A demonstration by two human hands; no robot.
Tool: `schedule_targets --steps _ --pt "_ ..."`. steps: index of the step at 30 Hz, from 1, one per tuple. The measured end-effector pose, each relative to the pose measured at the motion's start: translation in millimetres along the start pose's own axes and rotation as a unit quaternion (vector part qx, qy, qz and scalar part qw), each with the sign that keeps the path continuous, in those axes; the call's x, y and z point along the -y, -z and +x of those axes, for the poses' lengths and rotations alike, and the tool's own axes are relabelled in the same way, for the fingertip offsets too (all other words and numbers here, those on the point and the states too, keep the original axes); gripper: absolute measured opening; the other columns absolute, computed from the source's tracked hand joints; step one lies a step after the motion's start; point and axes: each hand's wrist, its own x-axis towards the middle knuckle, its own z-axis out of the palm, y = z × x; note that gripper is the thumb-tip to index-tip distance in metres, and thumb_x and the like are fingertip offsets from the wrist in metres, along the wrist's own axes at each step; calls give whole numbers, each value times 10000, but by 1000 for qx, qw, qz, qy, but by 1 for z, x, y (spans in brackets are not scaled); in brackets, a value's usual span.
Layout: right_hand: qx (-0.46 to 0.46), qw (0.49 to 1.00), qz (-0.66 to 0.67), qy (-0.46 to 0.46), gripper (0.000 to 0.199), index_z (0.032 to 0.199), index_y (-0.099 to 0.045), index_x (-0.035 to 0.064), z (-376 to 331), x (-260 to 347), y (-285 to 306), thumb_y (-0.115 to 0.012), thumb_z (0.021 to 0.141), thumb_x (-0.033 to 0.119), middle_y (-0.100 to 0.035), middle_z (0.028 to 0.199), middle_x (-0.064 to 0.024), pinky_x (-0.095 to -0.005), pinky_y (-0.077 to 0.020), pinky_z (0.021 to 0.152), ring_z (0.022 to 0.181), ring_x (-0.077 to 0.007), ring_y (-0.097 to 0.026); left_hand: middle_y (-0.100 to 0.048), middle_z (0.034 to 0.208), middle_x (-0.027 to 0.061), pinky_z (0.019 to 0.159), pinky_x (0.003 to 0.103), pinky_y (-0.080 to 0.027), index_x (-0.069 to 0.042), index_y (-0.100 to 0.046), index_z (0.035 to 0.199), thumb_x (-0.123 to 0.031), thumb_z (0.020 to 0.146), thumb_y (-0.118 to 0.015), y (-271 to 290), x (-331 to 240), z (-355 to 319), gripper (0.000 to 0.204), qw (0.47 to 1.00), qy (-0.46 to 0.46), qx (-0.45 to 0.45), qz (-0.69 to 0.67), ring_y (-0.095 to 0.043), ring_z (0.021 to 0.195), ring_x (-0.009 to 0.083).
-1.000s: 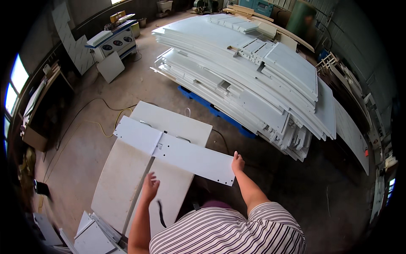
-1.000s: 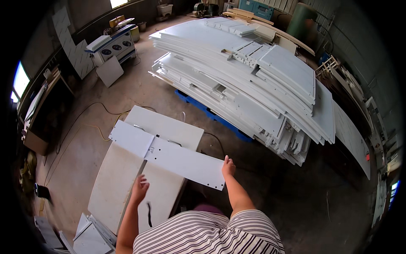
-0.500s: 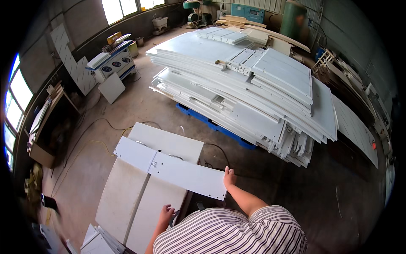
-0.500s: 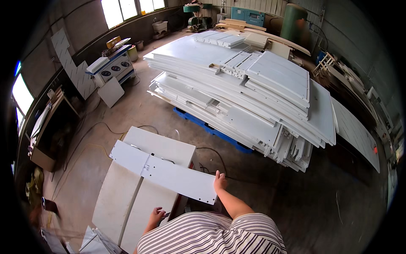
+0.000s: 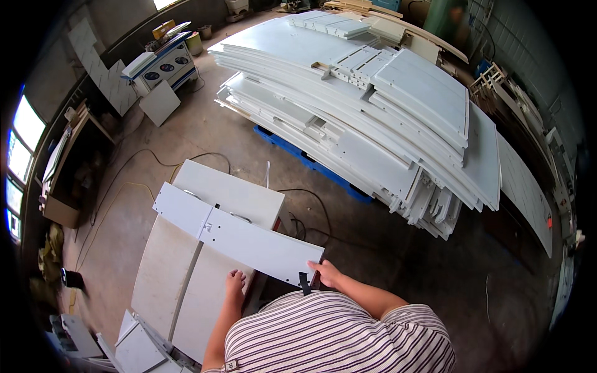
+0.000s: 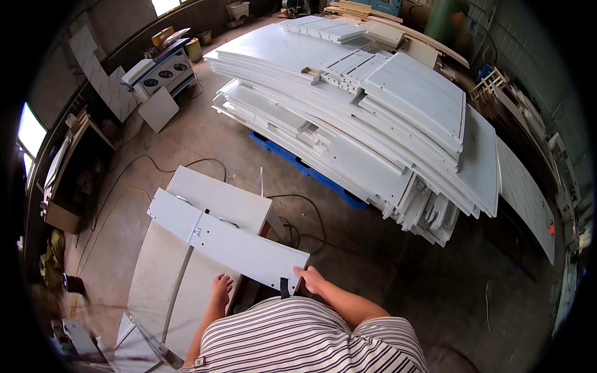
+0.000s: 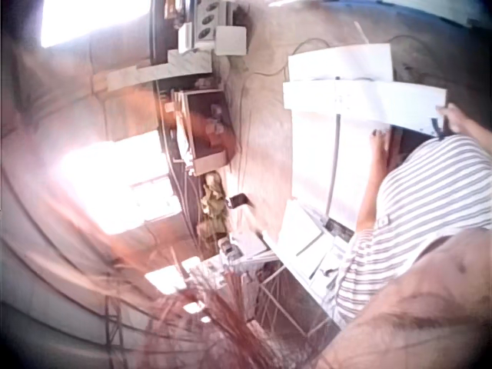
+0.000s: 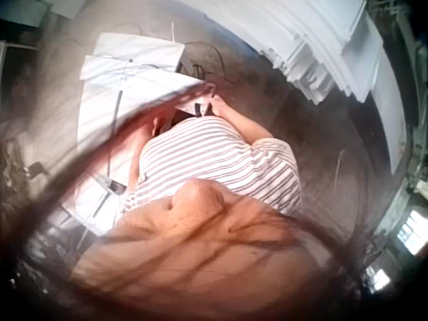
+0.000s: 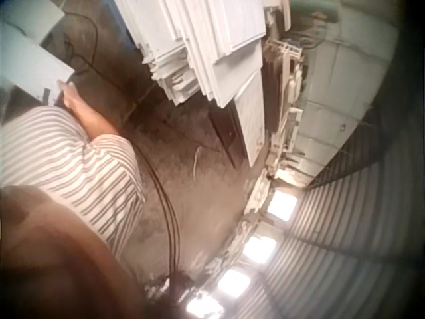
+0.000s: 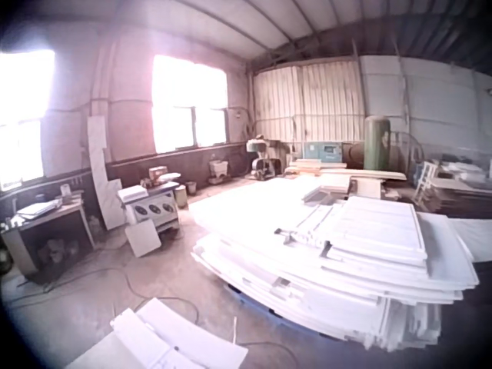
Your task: The person handles white flat-pack furniture panels and plastic strips in a workshop. They repeatedly pick up panels, align them with other pieces, and use a rubber mallet to tap the joints together. The person also handles thin plastic strips, placing them onto the panels before stacking the assembled units.
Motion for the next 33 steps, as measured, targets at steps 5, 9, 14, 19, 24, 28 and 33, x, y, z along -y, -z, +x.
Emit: schedule_targets --steps 5,9,14,19,24,28,33 --pt "9 1000 -1 11 408 1135 -531 -94 -1 4 -7 -679 855 163 -612 1087 -147 -392 -472 885 999 -236 -586 -512 735 13 494 224 -348 24 -525 1049 -126 860 -537 5 -18 18 242 999 -23 -18 23 -439 593 82" --pt "-32 999 -28 31 446 1134 -534 -94 6 -7 -7 -703 839 196 -614 1078 -142 -380 -477 871 976 -227 -589 -432 645 -27 451 223 -312 -17 -514 884 -85 882 -499 24 -19 46 69 994 -26 85 -57 -386 515 63" --pt "-84 994 -50 44 468 1155 -527 -83 7 -10 -9 -713 831 199 -606 1107 -150 -367 -470 875 1011 -227 -576 -429 643 -34 440 221 -305 -37 -517 833 -100 873 -518 32 -29 64 75 987 -1 147 -72 -391 517 64" --pt "-117 991 -50 49 447 1167 -549 -41 4 -10 -15 -715 826 196 -616 1117 -121 -345 -465 871 985 -215 -591 -430 648 -37 457 208 -324 -57 -530 863 -142 873 -553 34 -36 67 89 984 46 143 -96 -398 533 76" --pt "-137 987 -29 78 457 1148 -560 -25 -25 11 -51 -745 791 190 -626 1082 -109 -348 -472 858 971 -219 -596 -511 723 -23 607 224 -424 -77 -555 899 -202 872 -622 25 -69 47 145 972 130 109 -160 -489 620 132" --pt "-80 985 -16 151 480 1154 -552 -3 -60 58 -106 -757 749 153 -620 1063 -98 -352 -477 860 952 -215 -600 -615 892 9 789 303 -489 -94 -581 963 -161 835 -684 22 -72 88 178 897 87 185 -392 -601 827 166" --pt "-52 969 -52 234 549 1224 -499 13 -79 112 -114 -723 733 117 -590 1093 -92 -354 -465 889 1003 -208 -575 -646 993 20 894 351 -511 -107 -591 1025 -79 803 -702 -15 -120 49 250 860 83 199 -463 -625 935 191"
